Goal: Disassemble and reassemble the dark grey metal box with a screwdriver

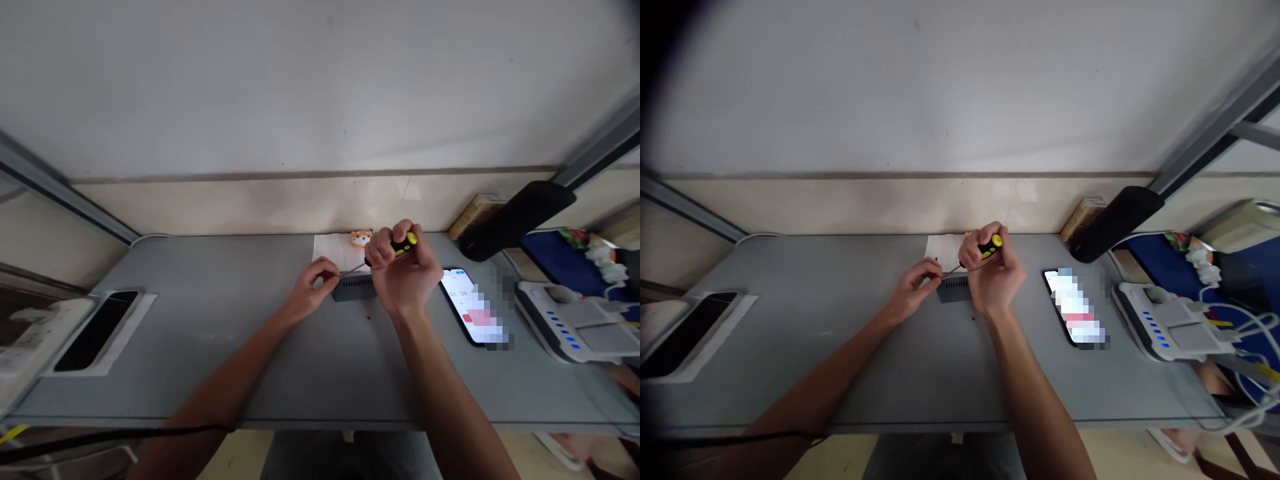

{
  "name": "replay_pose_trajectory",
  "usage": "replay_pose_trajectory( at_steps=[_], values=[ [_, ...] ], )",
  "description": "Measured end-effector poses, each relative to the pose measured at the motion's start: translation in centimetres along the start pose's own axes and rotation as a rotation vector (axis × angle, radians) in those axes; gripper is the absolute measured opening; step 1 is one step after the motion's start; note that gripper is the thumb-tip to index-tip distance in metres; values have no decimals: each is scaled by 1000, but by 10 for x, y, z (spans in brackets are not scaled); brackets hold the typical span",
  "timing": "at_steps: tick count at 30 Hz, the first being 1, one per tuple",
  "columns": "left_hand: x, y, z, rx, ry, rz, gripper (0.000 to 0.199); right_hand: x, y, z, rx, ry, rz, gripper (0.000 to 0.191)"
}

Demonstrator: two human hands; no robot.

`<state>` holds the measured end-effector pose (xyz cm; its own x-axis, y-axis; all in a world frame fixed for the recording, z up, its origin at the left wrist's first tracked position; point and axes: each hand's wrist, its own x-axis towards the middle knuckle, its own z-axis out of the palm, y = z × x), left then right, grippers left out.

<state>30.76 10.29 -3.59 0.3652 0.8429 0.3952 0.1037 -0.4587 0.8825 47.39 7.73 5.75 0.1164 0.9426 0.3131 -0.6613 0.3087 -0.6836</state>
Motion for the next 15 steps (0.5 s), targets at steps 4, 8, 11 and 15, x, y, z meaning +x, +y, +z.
replay_pose_trajectory(
  at_steps=[4, 8, 11, 15],
  values=[
    [4, -7, -14, 202, 120, 67, 13, 1, -17, -11, -25, -36, -41, 34],
    [9, -25, -34, 531, 239, 37, 10, -1, -29, -29, -85, -185, 129, 33],
    [9, -37, -41, 662, 191, -53, 11, 0, -26, -40, -139, -327, 344, 35],
    [8, -43, -38, 735, 128, -44, 15, 0, -16, -45, -157, -457, 523, 35]
  ],
)
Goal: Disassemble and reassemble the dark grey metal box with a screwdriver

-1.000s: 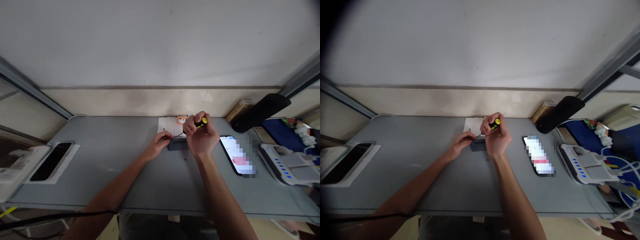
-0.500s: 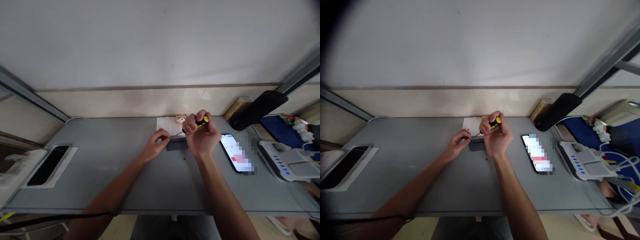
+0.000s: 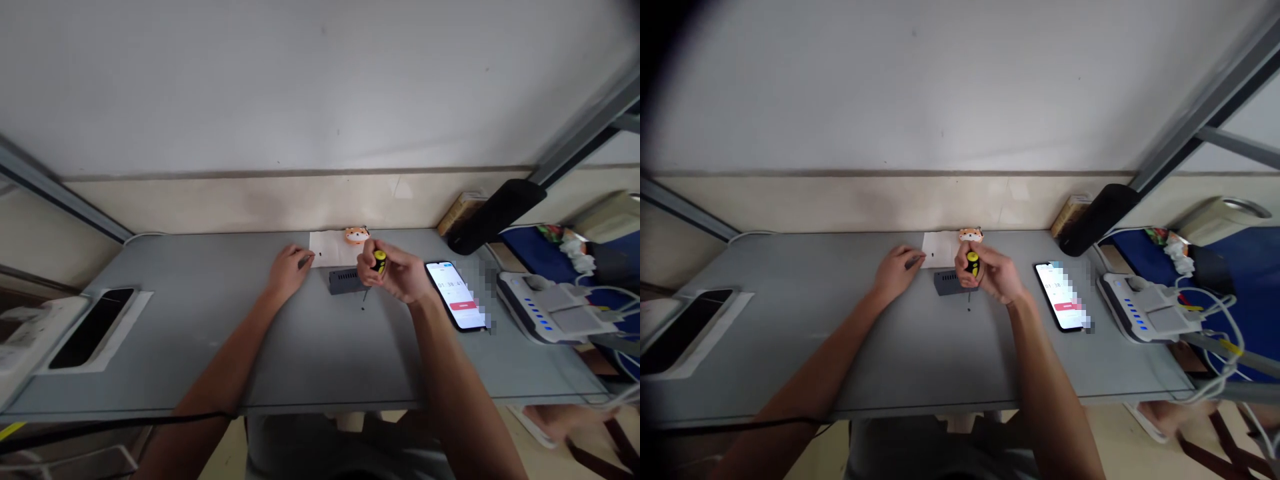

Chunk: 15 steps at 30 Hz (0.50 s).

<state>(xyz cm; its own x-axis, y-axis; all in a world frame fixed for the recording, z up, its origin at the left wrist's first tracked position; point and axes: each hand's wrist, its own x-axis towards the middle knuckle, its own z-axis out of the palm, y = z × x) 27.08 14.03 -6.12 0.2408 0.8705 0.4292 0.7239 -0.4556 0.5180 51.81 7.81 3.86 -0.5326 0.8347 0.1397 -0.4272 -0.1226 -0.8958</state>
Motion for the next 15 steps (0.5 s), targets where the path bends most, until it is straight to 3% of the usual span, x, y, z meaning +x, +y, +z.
replay_pose_trajectory(
  at_steps=[8, 11, 15],
  values=[
    [-2, 10, -1, 24, -80, 0, 19, 2, 9, -4, 38, -139, 117, 36],
    [-1, 17, -8, 3, -24, 34, 22, 3, 12, -4, 44, -144, 120, 36],
    [-4, 41, -20, -137, 71, 184, 24, 4, 12, -1, 1, -138, 113, 37]
  ],
)
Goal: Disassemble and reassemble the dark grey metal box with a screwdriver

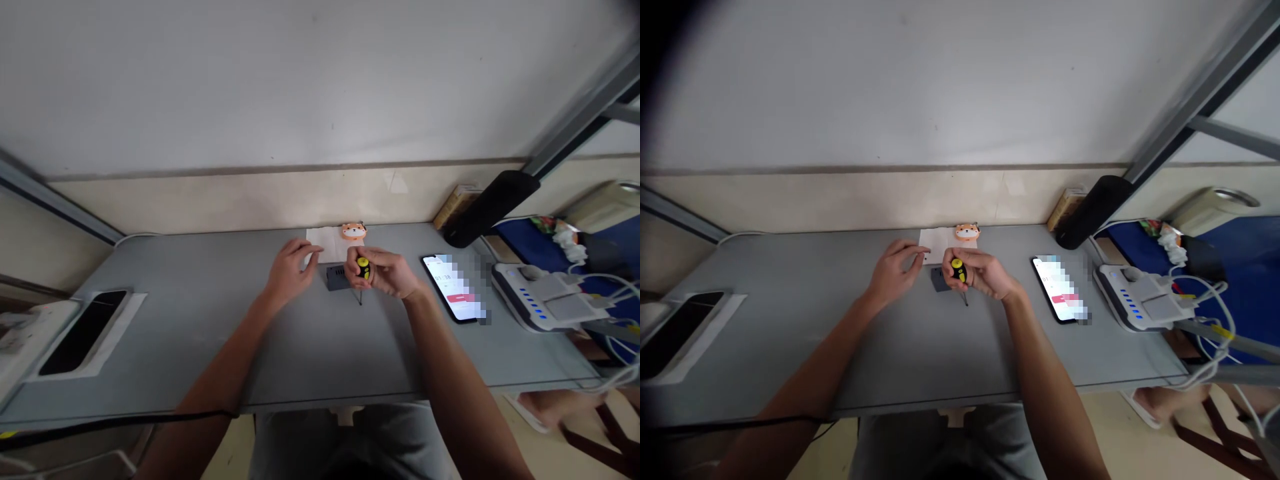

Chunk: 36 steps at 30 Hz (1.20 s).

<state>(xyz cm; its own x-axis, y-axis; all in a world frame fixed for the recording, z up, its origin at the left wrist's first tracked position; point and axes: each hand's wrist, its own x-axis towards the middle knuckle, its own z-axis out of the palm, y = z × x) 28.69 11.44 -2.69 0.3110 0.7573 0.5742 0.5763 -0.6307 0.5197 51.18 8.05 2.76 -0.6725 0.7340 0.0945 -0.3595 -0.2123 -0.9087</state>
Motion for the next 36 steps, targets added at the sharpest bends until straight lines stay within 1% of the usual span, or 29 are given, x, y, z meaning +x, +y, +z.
replay_pose_trajectory(
  at_steps=[1, 3, 6, 8, 11, 14, 17, 19, 21, 22, 24, 26, 28, 31, 36],
  values=[
    [-1, 8, -2, -38, -2, 46, 24, -1, -1, 1, 1, 5, -12, 37],
    [-3, 25, -4, -111, -58, 140, 22, -2, -5, 4, 25, 29, -57, 37],
    [-8, 43, -4, -194, -227, 231, 21, -5, -12, 10, 79, 124, -191, 38],
    [-10, 48, -2, -211, -281, 257, 20, -5, -16, 13, 108, 224, -316, 40],
    [-10, 48, 2, -240, -271, 236, 15, -3, -18, 16, 145, 379, -464, 43],
    [-9, 41, 6, -264, -231, 192, 18, 0, -17, 15, 161, 501, -522, 40],
    [-7, 26, 7, -269, -164, 168, 23, 1, -15, 10, 200, 561, -588, 35],
    [-4, 12, 7, -250, -81, 127, 29, 1, -14, 4, 261, 577, -645, 30],
    [-1, -4, 6, -199, 9, 46, 33, 1, -11, -3, 335, 588, -694, 24],
    [1, -11, 6, -151, 18, -13, 32, 1, -10, -7, 369, 593, -709, 22],
    [4, -24, 6, -41, -6, -114, 28, 3, -6, -13, 414, 603, -719, 19],
    [6, -32, 8, 47, -32, -164, 24, 5, -2, -18, 451, 622, -713, 17],
    [6, -36, 11, 108, -37, -170, 23, 6, 2, -21, 467, 641, -704, 16],
    [4, -38, 18, 156, -30, -155, 24, 8, 6, -23, 415, 655, -686, 16],
    [0, -38, 24, 129, -45, -158, 27, 7, 5, -22, 358, 695, -655, 16]
  ],
)
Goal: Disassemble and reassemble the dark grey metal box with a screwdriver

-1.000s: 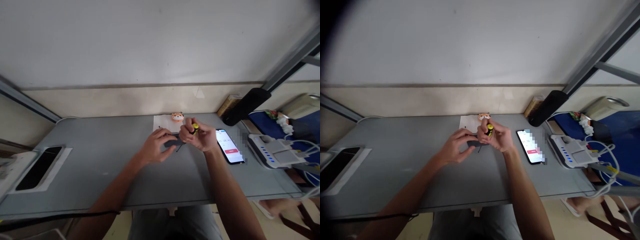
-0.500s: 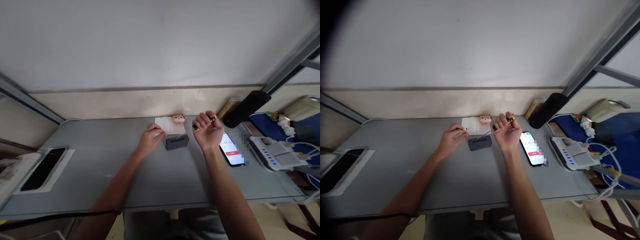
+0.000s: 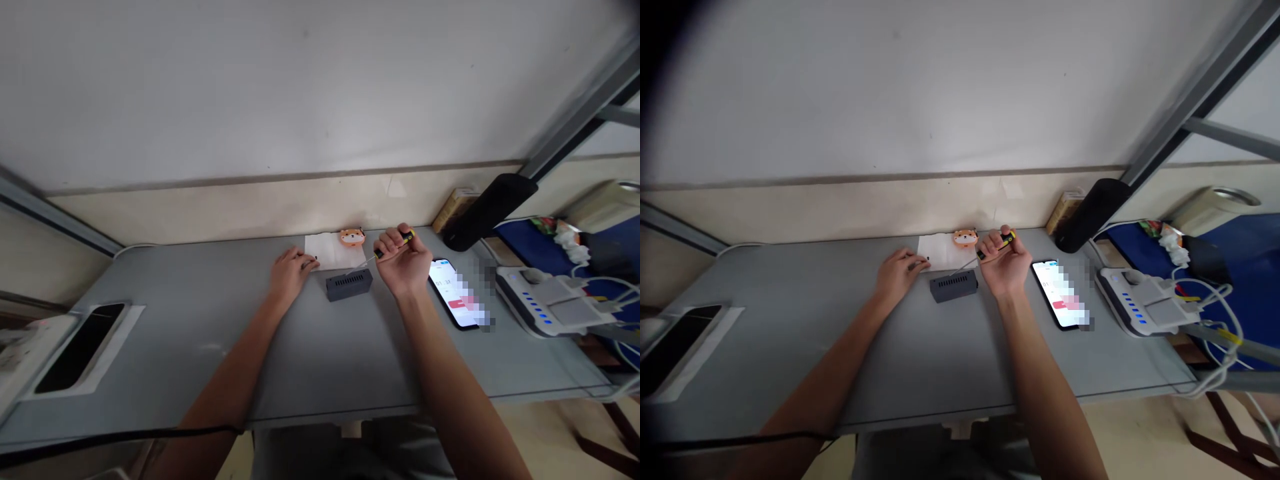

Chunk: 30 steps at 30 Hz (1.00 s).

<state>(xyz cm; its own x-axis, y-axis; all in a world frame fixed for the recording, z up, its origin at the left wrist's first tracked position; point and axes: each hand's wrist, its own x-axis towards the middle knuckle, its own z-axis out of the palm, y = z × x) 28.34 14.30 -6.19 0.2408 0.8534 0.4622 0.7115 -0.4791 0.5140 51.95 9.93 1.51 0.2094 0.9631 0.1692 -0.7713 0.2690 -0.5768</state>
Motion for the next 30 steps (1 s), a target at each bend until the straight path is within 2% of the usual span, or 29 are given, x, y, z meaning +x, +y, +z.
replay_pose_trajectory(
  at_steps=[4, 9, 11, 12, 14, 16, 19, 22, 24, 30],
  values=[
    [2, -2, -5, -38, -11, -29, 27, -1, -3, 3, 52, 18, 4, 16],
    [3, 3, -31, -148, -17, -112, 36, 0, -9, 1, 115, -1, -18, 15],
    [0, 13, -44, -254, -101, -128, 40, 1, -12, -2, 113, -11, -34, 15],
    [-2, 20, -49, -309, -189, -117, 40, 1, -14, -3, 108, -12, -42, 15],
    [-5, 31, -55, -346, -326, -41, 36, 2, -17, -6, 94, 0, -56, 16],
    [-6, 36, -56, -246, -322, 16, 30, 3, -20, -7, 79, 27, -66, 19],
    [-4, 27, -50, 3, -216, -19, 22, 4, -24, -7, 67, 66, -67, 24],
    [-3, 13, -44, 145, -299, -57, 21, 4, -25, -8, 79, 98, -48, 25],
    [-3, 9, -42, 187, -335, -51, 22, 5, -25, -9, 79, 109, -40, 24],
    [-4, 12, -39, 209, -310, -33, 23, 7, -22, -14, 8, 78, -47, 24]
  ],
)
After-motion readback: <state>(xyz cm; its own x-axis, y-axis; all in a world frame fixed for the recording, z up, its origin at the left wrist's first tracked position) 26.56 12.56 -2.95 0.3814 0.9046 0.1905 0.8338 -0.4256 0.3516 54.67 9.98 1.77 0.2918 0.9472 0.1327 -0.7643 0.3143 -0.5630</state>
